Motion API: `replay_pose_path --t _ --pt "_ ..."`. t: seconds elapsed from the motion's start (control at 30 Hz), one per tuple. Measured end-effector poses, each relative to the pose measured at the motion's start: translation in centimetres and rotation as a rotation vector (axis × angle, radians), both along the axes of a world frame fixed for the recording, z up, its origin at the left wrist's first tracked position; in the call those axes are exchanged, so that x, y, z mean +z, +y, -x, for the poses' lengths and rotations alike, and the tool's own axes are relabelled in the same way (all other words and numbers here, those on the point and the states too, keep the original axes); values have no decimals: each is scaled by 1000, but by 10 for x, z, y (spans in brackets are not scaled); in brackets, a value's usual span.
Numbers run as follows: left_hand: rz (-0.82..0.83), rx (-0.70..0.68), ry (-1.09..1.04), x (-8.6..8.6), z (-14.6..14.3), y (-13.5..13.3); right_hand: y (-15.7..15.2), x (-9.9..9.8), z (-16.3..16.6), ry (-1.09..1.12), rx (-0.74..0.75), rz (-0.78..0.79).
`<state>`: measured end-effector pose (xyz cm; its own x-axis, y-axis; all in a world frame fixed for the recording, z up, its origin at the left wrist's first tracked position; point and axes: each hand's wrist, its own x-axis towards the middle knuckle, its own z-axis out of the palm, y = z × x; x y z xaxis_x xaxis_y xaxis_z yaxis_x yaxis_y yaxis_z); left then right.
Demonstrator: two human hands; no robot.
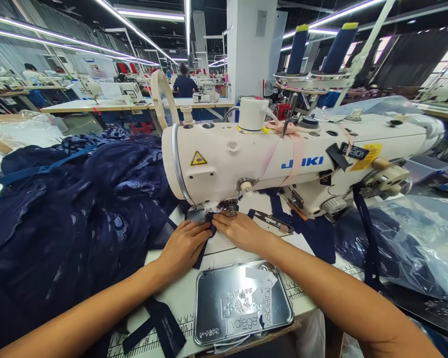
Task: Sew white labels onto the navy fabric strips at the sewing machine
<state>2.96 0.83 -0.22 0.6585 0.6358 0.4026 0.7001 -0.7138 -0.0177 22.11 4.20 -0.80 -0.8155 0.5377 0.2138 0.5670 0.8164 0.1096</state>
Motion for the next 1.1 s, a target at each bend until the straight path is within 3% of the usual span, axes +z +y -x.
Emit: replay_pose_path --t 1.1 --pt "-20 47 -1 -1 -6 7 3 10 5 -61 -101 -36"
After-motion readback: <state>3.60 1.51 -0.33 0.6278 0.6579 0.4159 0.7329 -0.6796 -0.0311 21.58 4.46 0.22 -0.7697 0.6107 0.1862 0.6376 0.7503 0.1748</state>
